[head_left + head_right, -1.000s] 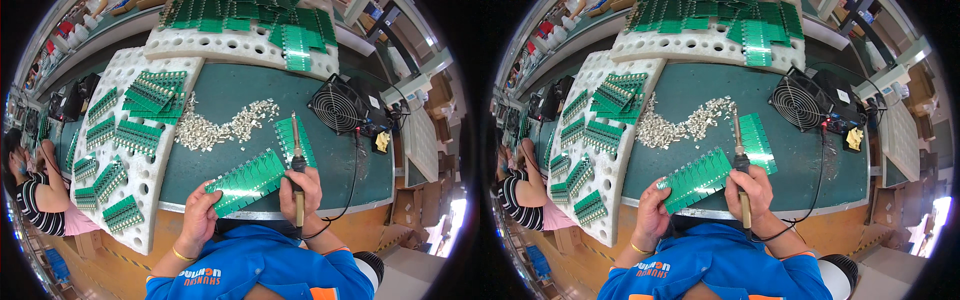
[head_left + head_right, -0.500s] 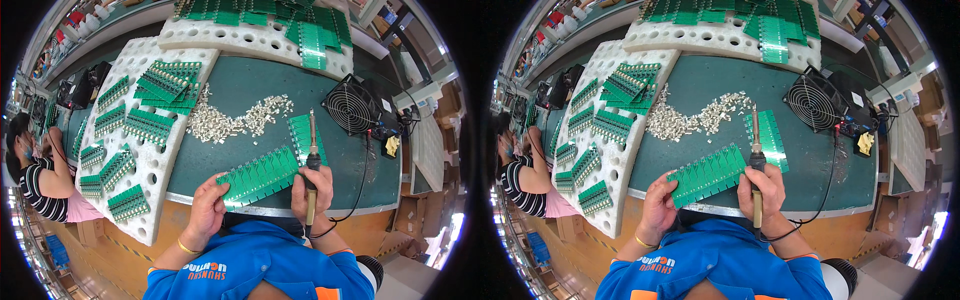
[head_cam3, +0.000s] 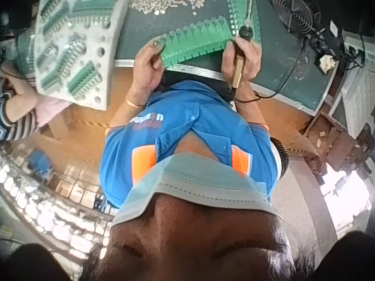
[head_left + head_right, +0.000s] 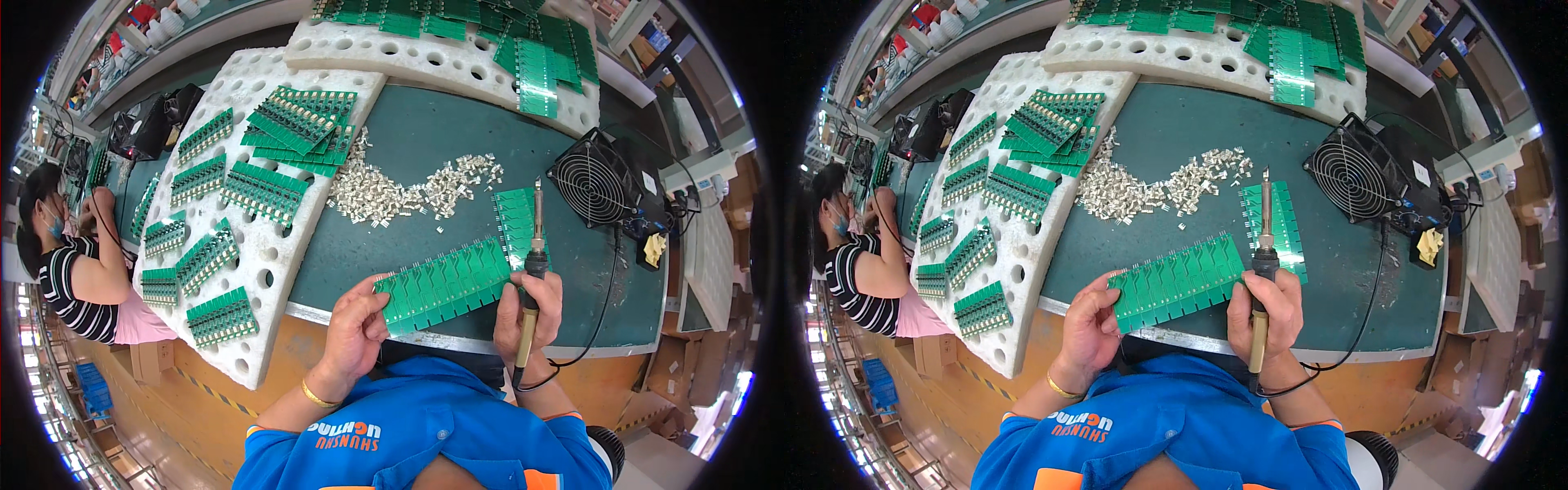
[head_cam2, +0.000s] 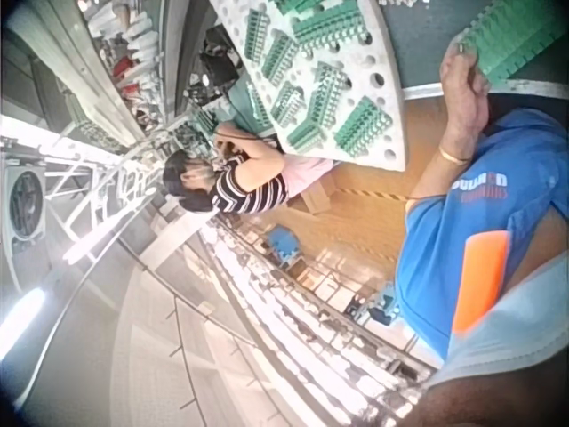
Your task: The person solders electronic components onto a green circuit board using a soldering iron and solder wire.
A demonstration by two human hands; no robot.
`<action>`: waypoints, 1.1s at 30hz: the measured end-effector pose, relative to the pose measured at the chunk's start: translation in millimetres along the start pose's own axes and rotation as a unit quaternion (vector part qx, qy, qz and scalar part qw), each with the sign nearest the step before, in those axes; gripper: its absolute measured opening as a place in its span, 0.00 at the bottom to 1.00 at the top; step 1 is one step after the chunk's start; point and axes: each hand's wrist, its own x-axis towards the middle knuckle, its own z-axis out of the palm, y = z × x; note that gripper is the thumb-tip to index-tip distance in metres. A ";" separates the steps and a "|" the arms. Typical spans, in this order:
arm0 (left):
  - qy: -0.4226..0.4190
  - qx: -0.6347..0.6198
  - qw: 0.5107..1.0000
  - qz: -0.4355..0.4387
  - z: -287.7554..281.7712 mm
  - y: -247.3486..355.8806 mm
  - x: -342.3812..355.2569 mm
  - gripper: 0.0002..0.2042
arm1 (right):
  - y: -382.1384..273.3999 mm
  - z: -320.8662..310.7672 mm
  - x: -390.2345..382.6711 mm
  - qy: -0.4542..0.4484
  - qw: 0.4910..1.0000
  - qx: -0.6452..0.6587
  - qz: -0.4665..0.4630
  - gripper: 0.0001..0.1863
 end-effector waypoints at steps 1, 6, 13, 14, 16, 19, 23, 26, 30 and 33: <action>-0.010 -0.007 1.000 -0.001 0.4 -0.3 0.1 0.15 | 0.1 -1.1 0.2 0.001 1.000 -0.002 0.000 0.22; -0.015 0.039 0.999 -0.006 12.3 5.7 -2.7 0.14 | 3.2 -9.8 -3.2 0.035 0.999 -0.025 0.010 0.22; 0.014 0.137 0.987 0.087 71.2 34.3 18.6 0.16 | 9.8 -39.7 -6.1 0.052 0.998 -0.023 0.007 0.20; 0.028 0.167 0.980 0.104 84.6 37.4 28.0 0.14 | 11.0 -42.3 -8.7 0.057 0.998 -0.016 0.007 0.20; 0.023 0.170 0.977 0.128 109.5 40.6 53.3 0.15 | 14.7 -49.3 -15.2 0.057 0.998 -0.023 0.011 0.20; 0.016 0.166 0.974 0.154 141.5 55.0 90.3 0.14 | 19.7 -53.3 -19.9 0.056 0.998 -0.013 0.022 0.20; -0.024 0.141 0.975 0.167 170.0 82.3 144.5 0.15 | 19.9 -49.4 -16.2 0.068 0.996 0.034 0.036 0.19; -0.013 0.125 0.975 0.184 204.0 98.8 187.4 0.16 | 21.0 -50.6 -15.5 0.069 0.995 0.053 0.041 0.18; 0.027 0.155 0.962 0.223 237.3 124.9 245.3 0.30 | 18.0 -61.4 -15.6 0.020 0.997 0.044 0.055 0.18; 0.030 0.168 0.961 0.218 247.6 138.2 282.3 0.30 | 16.8 -61.5 -18.7 0.032 0.996 0.053 0.064 0.16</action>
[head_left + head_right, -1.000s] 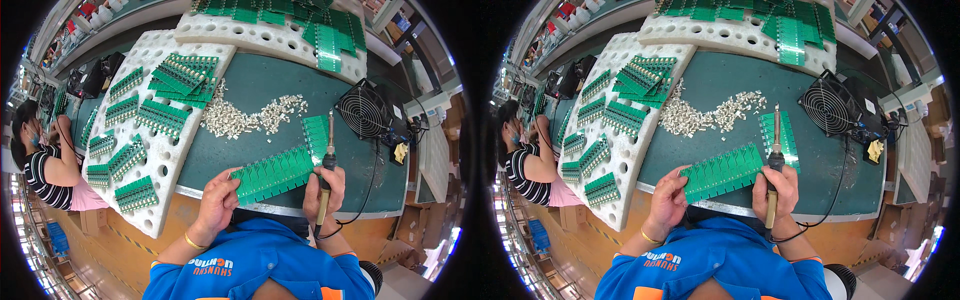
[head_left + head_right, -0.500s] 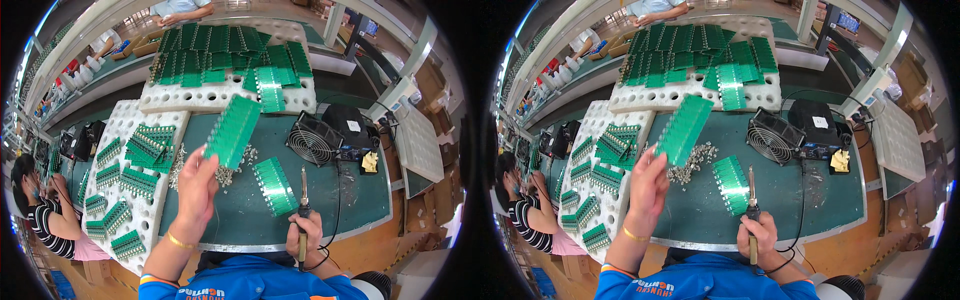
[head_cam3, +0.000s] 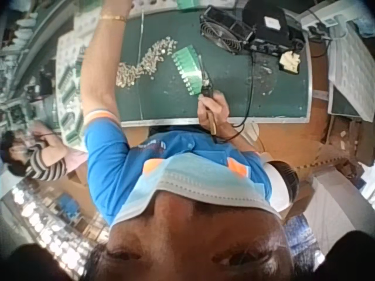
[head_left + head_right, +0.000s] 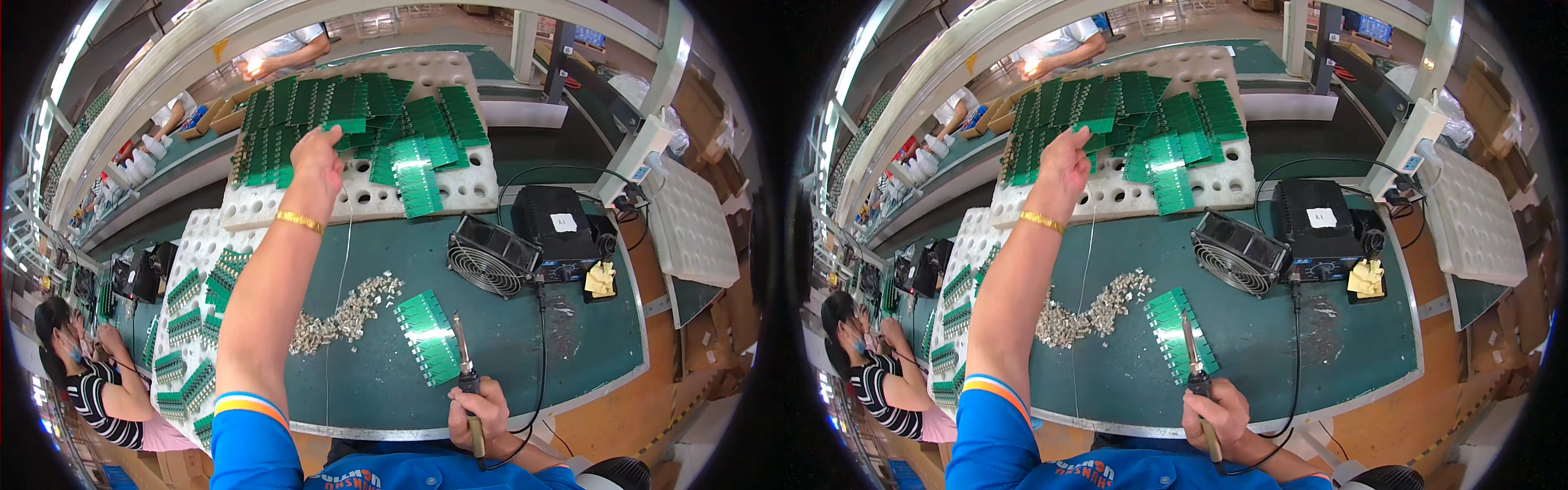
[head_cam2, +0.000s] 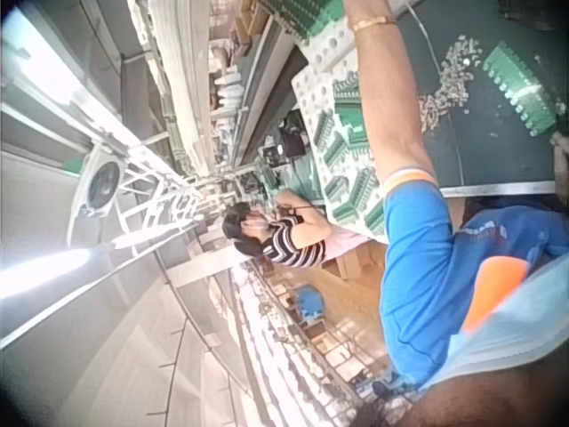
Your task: The person solders electronic components onto a green circuit board using a soldering iron and solder wire.
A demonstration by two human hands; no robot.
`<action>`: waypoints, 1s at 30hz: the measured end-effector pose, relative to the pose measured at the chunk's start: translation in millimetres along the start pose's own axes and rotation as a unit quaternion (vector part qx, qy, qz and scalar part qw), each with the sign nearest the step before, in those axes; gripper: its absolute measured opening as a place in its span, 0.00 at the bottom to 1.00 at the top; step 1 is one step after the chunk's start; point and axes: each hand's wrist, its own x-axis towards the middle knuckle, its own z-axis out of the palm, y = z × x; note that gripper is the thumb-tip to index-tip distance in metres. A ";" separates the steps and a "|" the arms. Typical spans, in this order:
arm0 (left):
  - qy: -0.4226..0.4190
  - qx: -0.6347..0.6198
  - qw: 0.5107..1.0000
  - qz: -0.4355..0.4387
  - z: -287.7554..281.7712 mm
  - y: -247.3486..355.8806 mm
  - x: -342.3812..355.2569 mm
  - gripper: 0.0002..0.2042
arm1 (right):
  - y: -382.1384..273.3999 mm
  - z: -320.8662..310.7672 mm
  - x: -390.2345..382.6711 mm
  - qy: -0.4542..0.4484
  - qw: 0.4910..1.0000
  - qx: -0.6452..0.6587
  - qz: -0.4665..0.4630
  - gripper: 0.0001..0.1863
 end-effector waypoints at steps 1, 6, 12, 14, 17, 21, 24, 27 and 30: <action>-0.003 0.001 1.000 -0.002 5.4 3.1 11.0 0.30 | -0.3 0.1 -0.6 0.002 1.000 -0.002 0.002 0.16; -0.004 0.057 0.998 -0.013 12.1 15.2 57.9 0.17 | 1.5 4.1 2.4 0.011 0.999 0.045 -0.007 0.21; 0.011 0.289 0.949 0.124 -10.0 9.3 35.6 0.15 | 3.4 0.0 8.1 -0.022 0.997 0.079 0.003 0.24; 0.009 0.255 0.962 0.093 -16.1 19.1 -1.2 0.14 | 5.6 0.9 8.5 -0.028 0.996 0.088 -0.004 0.22; -0.058 0.101 0.993 0.014 -40.9 14.9 -43.6 0.15 | 10.0 4.7 5.6 -0.043 0.997 0.060 -0.006 0.21; -0.139 -0.048 0.986 -0.074 -75.0 -5.7 -132.6 0.17 | 5.9 8.3 17.0 -0.087 0.996 0.021 0.008 0.19; -0.153 -0.118 0.974 -0.121 -97.7 -20.3 -178.4 0.19 | 6.5 10.1 7.6 -0.080 0.997 0.005 0.006 0.18; -0.125 -0.148 0.967 -0.164 -126.9 -35.6 -218.1 0.21 | 8.1 12.6 3.7 -0.070 0.997 0.014 -0.029 0.17; -0.196 -0.069 0.958 -0.197 -143.9 -55.7 -264.7 0.22 | -4.0 10.7 4.7 -0.132 0.990 -0.036 0.009 0.17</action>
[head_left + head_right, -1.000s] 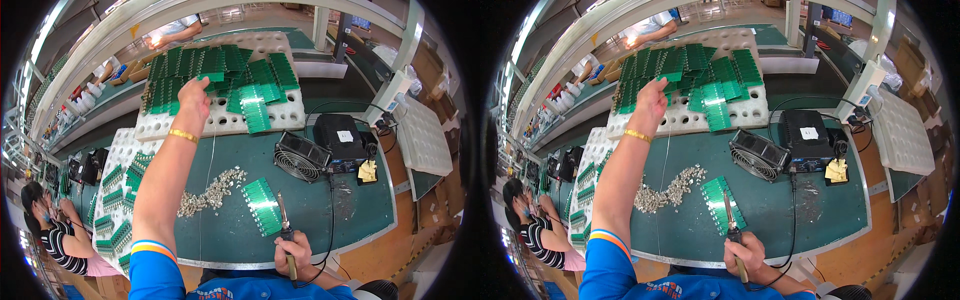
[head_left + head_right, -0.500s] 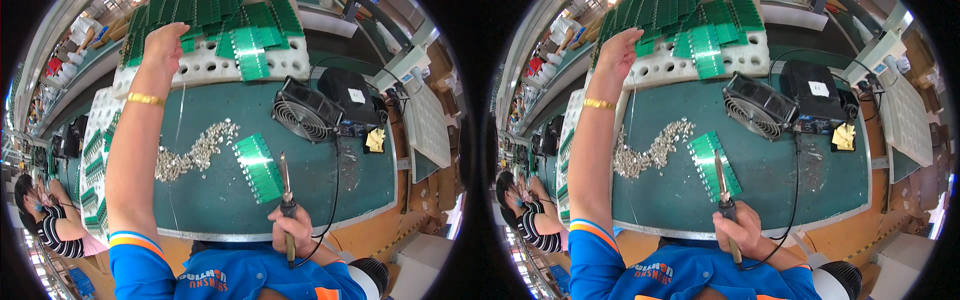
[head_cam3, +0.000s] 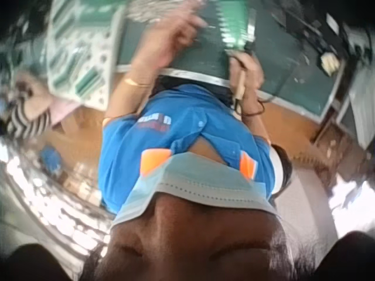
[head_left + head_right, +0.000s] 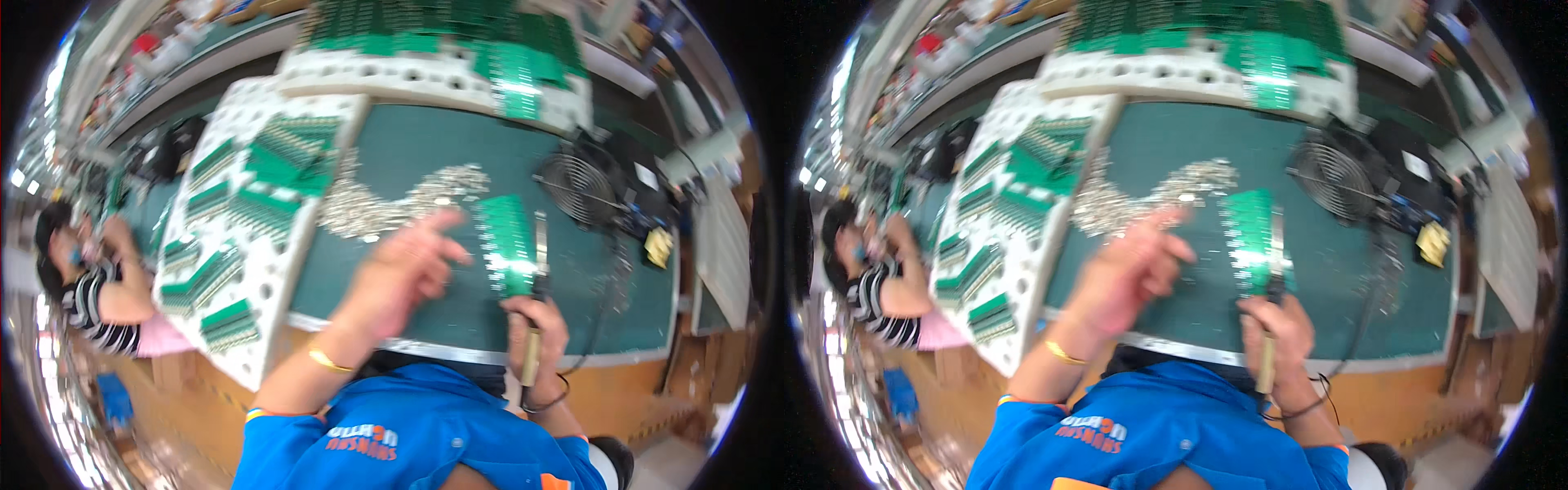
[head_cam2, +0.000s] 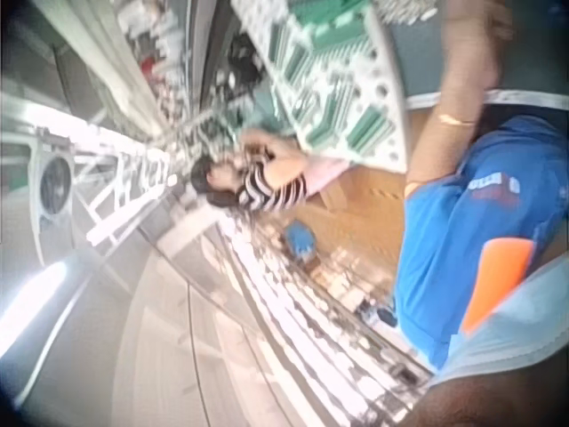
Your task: The person solders electronic components onto a green circuit board using a soldering iron and solder wire.
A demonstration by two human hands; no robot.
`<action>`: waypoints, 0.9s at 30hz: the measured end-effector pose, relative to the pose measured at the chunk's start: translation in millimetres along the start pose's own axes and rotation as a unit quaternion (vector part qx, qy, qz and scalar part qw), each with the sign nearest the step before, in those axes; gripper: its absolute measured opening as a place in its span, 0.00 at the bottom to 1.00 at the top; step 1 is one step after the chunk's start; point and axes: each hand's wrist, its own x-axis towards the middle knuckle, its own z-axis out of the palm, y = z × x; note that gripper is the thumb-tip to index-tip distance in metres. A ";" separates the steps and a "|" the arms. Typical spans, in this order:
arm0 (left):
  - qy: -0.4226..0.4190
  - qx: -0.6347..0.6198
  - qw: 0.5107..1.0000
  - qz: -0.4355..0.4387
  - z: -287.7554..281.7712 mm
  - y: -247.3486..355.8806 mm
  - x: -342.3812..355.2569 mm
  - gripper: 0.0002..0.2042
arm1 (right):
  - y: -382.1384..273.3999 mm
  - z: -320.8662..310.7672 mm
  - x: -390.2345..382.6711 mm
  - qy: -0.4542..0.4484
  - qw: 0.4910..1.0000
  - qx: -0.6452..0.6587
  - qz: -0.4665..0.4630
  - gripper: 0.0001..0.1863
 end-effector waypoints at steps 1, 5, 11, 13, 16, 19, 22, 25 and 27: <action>0.019 0.087 0.996 -0.024 10.2 -8.4 -12.3 0.22 | -5.2 0.8 0.4 -0.003 1.000 0.003 0.011 0.17; -0.059 0.182 0.982 0.004 -6.9 -53.2 -45.4 0.16 | -18.8 20.9 4.7 -0.005 0.998 0.068 0.000 0.15; 0.298 0.448 0.825 0.172 -60.0 -16.5 -148.9 0.06 | -36.1 49.7 13.9 -0.064 0.991 0.079 -0.086 0.17; 0.462 0.474 0.736 0.147 -80.7 8.7 -186.2 0.07 | -39.7 60.1 15.6 -0.086 0.988 0.090 -0.096 0.17; 0.579 0.400 0.669 0.239 -144.1 34.7 -242.3 0.10 | -53.8 75.0 21.7 -0.104 0.980 0.122 -0.120 0.18; 0.613 0.350 0.679 0.203 -189.3 47.5 -268.5 0.12 | -73.2 97.2 33.3 -0.133 0.968 0.156 -0.143 0.21; 0.581 0.310 0.740 0.136 -209.1 51.7 -274.1 0.13 | -96.6 124.3 47.6 -0.211 0.938 0.190 -0.201 0.24; 0.539 0.320 0.774 0.091 -216.4 51.1 -270.5 0.13 | -112.5 156.6 47.4 -0.214 0.925 0.218 -0.226 0.24; 0.509 0.349 0.782 0.082 -218.5 53.0 -265.6 0.13 | -118.8 171.1 45.6 -0.242 0.911 0.243 -0.228 0.24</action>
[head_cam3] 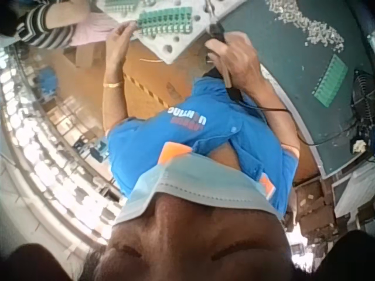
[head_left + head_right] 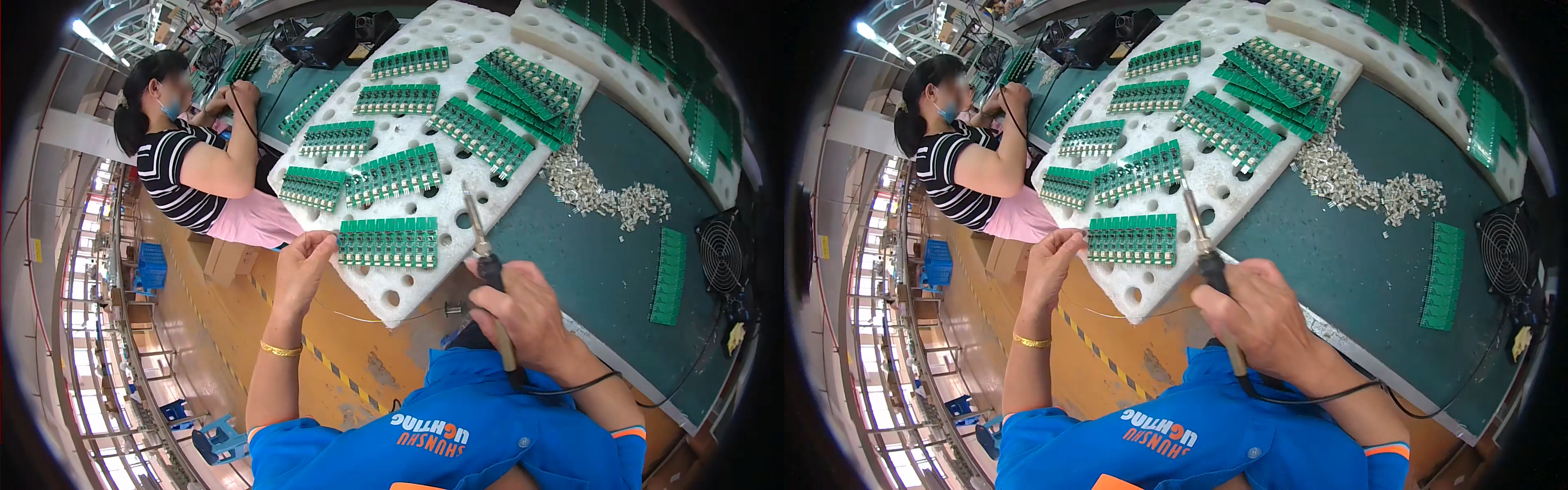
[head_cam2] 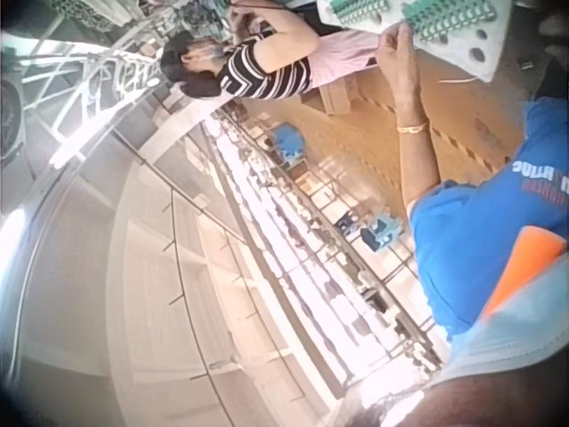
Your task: The person solders electronic components onto a green circuit board using a soldering iron and solder wire.
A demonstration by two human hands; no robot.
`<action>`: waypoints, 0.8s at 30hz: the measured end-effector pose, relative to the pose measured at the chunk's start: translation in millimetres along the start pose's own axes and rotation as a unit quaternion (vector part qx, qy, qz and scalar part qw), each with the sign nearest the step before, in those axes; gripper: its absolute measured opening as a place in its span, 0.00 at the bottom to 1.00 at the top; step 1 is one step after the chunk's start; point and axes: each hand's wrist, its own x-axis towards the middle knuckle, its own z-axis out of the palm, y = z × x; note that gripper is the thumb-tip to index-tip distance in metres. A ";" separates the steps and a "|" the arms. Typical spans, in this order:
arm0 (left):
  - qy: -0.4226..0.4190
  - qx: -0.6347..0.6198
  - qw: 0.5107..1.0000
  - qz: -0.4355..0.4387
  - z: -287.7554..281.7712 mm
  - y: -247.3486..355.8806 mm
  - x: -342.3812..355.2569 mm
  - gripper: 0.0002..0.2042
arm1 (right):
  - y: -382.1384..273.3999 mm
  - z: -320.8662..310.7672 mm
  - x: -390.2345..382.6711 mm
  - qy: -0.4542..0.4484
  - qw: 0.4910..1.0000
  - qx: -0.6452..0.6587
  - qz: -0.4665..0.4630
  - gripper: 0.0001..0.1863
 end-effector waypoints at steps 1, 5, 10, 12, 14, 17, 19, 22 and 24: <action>-0.001 -0.002 1.000 0.000 0.0 1.0 1.5 0.13 | -0.6 6.2 9.3 0.011 1.000 0.021 -0.003 0.25; -0.029 0.013 0.999 -0.006 -2.2 4.3 7.2 0.13 | 4.0 24.6 18.8 -0.015 1.000 0.012 0.003 0.29; -0.042 0.008 0.997 -0.068 -0.5 21.7 7.7 0.12 | 7.2 33.7 21.9 -0.026 0.999 0.019 0.014 0.29; -0.063 -0.027 0.993 -0.101 -4.5 21.3 9.1 0.11 | 8.0 34.9 22.5 -0.032 0.999 0.022 0.017 0.29; -0.074 -0.047 0.989 -0.116 -4.3 22.2 9.7 0.10 | 10.4 37.0 21.0 -0.022 0.999 0.019 0.019 0.29; -0.089 -0.089 0.983 -0.130 -6.2 22.1 10.2 0.08 | 10.6 37.0 18.8 -0.018 0.999 0.032 0.032 0.29; -0.093 -0.111 0.981 -0.131 -9.2 22.8 9.3 0.08 | 9.7 35.5 19.4 0.005 0.999 0.035 0.038 0.29; -0.106 -0.141 0.978 -0.110 -10.8 32.4 4.3 0.07 | 10.1 28.1 19.2 0.037 0.997 0.037 0.050 0.28; -0.105 -0.132 0.983 -0.073 -9.7 44.8 -0.6 0.06 | 8.8 20.8 18.5 0.048 0.997 0.031 0.057 0.27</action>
